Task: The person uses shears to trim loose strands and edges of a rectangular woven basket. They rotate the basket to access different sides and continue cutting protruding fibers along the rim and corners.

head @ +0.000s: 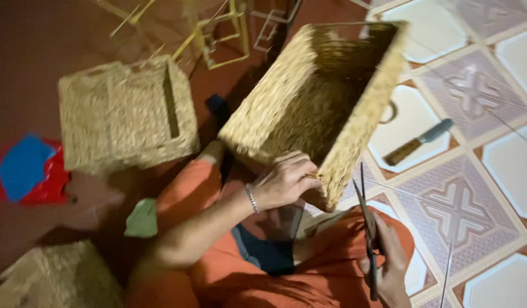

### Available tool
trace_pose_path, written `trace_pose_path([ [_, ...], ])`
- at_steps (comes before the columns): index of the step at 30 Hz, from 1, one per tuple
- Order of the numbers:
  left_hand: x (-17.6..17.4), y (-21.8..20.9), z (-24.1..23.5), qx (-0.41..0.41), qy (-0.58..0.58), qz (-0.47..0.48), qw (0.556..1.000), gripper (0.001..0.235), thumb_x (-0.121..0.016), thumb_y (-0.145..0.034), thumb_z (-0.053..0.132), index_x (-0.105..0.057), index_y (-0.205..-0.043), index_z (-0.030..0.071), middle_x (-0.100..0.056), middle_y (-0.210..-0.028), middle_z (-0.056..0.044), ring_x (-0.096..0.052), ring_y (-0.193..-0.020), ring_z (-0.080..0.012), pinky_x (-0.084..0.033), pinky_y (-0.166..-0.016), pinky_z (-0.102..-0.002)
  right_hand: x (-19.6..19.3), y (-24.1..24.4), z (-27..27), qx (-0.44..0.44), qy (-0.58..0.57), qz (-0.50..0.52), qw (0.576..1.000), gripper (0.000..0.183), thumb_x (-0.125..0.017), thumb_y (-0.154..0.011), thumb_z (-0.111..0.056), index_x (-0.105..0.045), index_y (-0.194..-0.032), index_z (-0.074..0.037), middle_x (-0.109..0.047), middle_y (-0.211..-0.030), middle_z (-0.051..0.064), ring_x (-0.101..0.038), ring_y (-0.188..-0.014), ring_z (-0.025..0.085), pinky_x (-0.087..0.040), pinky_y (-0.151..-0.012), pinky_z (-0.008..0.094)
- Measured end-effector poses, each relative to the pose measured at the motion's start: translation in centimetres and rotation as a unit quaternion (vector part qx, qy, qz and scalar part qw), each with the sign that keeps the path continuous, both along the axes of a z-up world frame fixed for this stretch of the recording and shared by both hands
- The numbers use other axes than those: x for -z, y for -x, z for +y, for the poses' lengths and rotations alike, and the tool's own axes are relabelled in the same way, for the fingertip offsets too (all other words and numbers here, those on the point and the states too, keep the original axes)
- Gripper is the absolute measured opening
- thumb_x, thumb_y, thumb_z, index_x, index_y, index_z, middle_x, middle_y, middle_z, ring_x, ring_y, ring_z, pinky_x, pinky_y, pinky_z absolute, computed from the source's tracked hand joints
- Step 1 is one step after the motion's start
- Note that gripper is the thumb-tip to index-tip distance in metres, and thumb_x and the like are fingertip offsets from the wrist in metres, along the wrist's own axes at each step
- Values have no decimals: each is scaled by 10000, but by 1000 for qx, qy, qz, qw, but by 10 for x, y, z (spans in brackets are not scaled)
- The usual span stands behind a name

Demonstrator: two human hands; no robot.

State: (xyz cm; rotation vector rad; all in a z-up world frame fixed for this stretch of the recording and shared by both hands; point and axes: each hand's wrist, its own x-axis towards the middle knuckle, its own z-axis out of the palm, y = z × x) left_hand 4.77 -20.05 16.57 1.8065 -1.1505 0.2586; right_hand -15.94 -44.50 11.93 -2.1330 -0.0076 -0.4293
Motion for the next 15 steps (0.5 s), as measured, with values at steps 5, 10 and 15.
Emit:
trace_pose_path([
  [5,-1,6,-23,11,5,112,994,252,-774,-878,43,-546,-949,-35,-497,-849,-122,-538,-793,-263,-470,-714,-394,-15,-12,-2,53,124,-11,991,869,-774,-718,-447,-533,-1457,-60,-625,-969,99,-555,-790,238,-429,-712,373],
  [10,6,11,-30,26,28,126,991,207,-694,-880,-52,-556,-1034,-60,-519,-914,-135,-559,-846,-268,-489,-746,-379,-24,-26,-6,60,247,-47,966,924,-865,-580,-430,-573,-1396,-111,-609,-888,105,-573,-829,302,-411,-773,447],
  [15,8,18,-36,27,67,123,990,189,-693,-893,-46,-597,-1055,-54,-594,-924,-120,-590,-857,-258,-511,-748,-367,-40,-32,-15,36,284,-57,956,933,-867,-588,-416,-570,-1415,-102,-626,-872,92,-587,-802,279,-398,-715,430],
])
